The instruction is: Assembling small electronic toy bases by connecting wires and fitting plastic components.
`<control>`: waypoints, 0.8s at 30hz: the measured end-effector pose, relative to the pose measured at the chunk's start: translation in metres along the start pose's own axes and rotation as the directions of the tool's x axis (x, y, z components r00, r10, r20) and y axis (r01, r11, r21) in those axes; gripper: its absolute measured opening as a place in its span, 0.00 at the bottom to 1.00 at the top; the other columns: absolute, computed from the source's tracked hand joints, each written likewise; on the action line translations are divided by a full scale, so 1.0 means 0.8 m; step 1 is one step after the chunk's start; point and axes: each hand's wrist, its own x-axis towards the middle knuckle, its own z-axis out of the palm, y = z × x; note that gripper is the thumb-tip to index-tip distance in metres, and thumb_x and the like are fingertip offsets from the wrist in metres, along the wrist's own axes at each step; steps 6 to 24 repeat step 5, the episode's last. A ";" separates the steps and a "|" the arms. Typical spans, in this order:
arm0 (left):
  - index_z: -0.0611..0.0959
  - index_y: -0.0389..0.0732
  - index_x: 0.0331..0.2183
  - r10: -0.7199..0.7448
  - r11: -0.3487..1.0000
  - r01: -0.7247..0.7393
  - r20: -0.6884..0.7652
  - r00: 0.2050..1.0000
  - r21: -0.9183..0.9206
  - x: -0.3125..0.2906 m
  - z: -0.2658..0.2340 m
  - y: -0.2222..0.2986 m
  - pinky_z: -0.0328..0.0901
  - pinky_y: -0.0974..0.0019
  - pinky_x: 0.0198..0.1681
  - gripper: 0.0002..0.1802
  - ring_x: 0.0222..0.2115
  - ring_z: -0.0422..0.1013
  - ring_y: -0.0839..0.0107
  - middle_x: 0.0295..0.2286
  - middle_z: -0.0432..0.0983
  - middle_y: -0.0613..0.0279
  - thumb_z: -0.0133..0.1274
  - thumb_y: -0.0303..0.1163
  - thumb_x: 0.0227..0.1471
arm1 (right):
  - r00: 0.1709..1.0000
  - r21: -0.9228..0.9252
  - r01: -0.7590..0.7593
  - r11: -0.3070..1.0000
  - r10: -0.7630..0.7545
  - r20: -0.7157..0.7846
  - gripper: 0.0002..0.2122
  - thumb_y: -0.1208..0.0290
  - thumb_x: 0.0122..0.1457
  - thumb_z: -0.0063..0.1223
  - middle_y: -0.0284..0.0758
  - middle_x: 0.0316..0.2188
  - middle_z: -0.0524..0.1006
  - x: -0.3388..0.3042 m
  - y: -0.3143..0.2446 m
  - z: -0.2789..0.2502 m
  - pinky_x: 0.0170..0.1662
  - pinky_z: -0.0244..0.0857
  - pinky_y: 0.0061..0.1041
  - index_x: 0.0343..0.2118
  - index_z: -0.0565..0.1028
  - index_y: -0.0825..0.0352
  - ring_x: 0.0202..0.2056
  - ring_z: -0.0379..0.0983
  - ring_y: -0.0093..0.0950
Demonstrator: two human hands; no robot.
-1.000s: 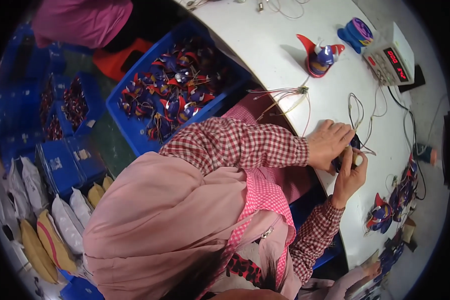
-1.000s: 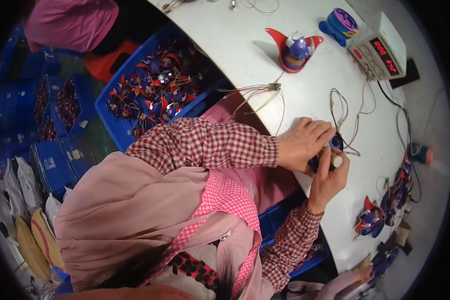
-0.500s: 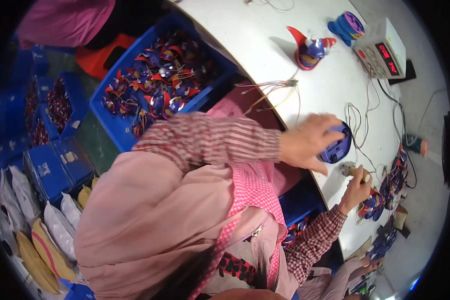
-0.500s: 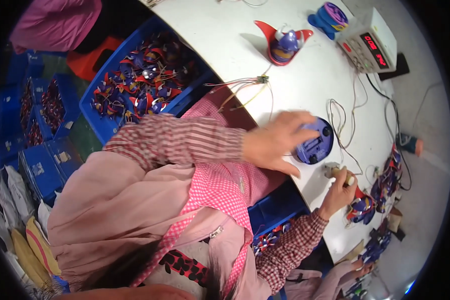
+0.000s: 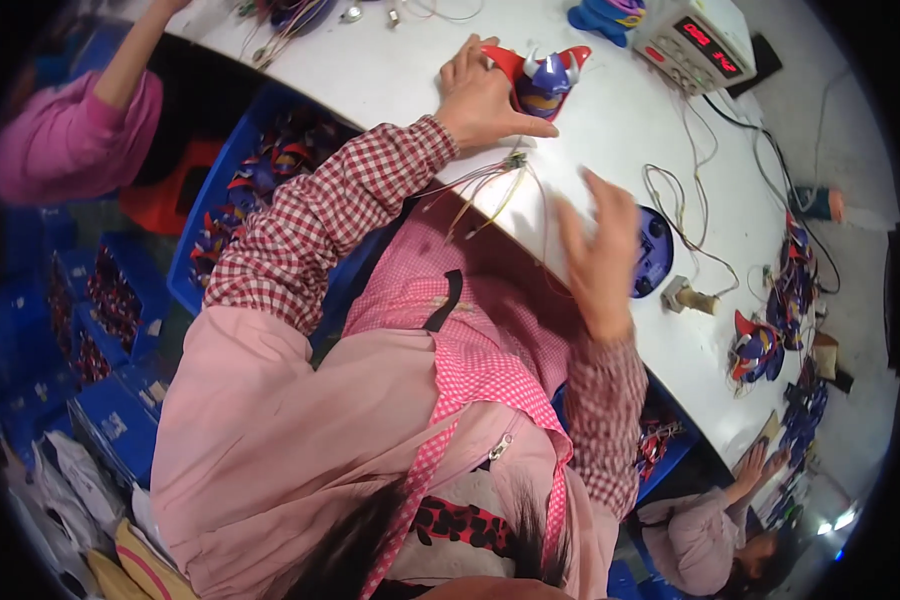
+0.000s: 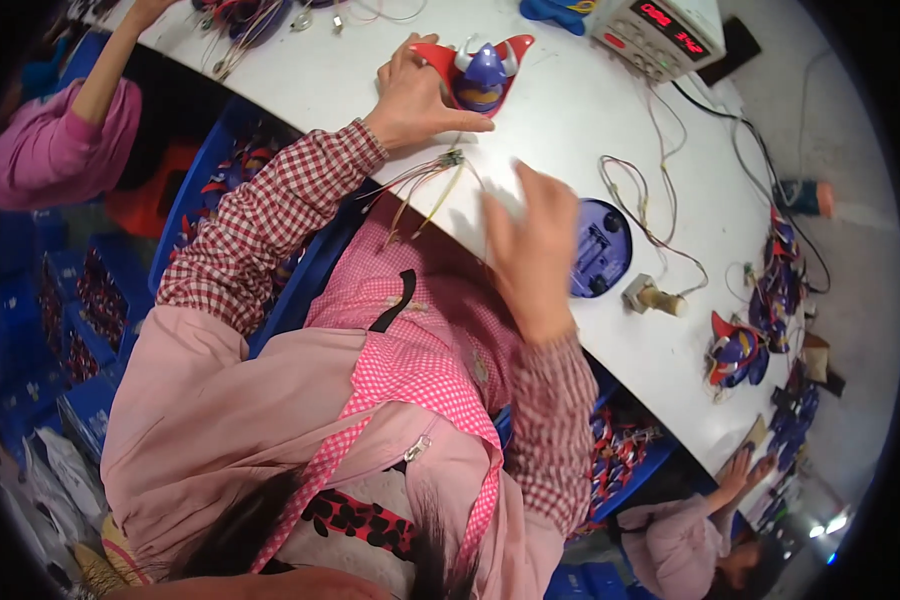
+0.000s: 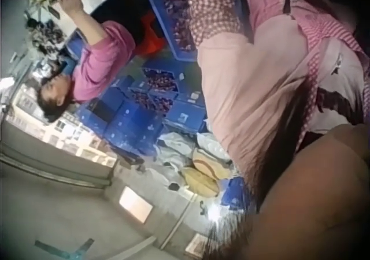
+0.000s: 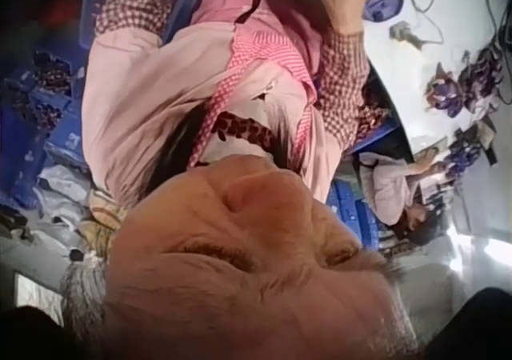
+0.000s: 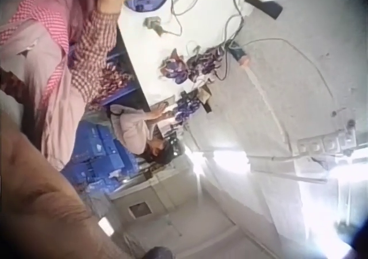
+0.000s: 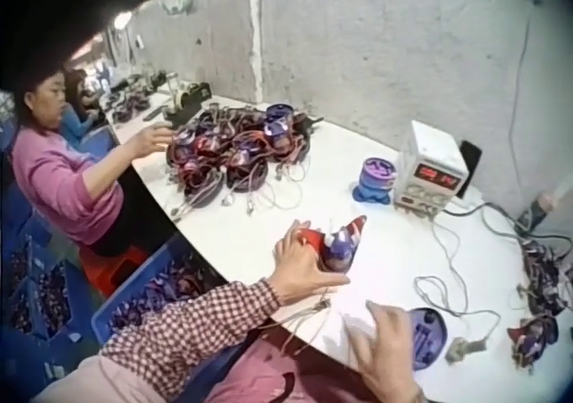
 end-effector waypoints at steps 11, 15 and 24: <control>0.71 0.37 0.50 -0.094 0.951 0.072 -0.060 0.994 -0.300 0.021 0.014 0.000 0.37 0.42 0.57 0.53 0.59 0.41 0.52 0.56 0.49 0.44 0.61 0.65 0.28 | 0.986 -0.108 -0.083 0.991 0.097 0.132 0.20 0.66 0.49 0.57 0.46 0.42 0.70 0.036 -0.003 0.078 0.48 0.60 0.35 0.45 0.71 0.69 0.45 0.64 0.43; 0.71 0.37 0.50 -0.094 0.951 0.072 -0.060 0.994 -0.300 0.021 0.014 0.000 0.37 0.42 0.57 0.53 0.59 0.41 0.52 0.56 0.49 0.44 0.61 0.65 0.28 | 0.986 -0.108 -0.083 0.991 0.097 0.132 0.20 0.66 0.49 0.57 0.46 0.42 0.70 0.036 -0.003 0.078 0.48 0.60 0.35 0.45 0.71 0.69 0.45 0.64 0.43; 0.71 0.37 0.50 -0.094 0.951 0.072 -0.060 0.994 -0.300 0.021 0.014 0.000 0.37 0.42 0.57 0.53 0.59 0.41 0.52 0.56 0.49 0.44 0.61 0.65 0.28 | 0.986 -0.108 -0.083 0.991 0.097 0.132 0.20 0.66 0.49 0.57 0.46 0.42 0.70 0.036 -0.003 0.078 0.48 0.60 0.35 0.45 0.71 0.69 0.45 0.64 0.43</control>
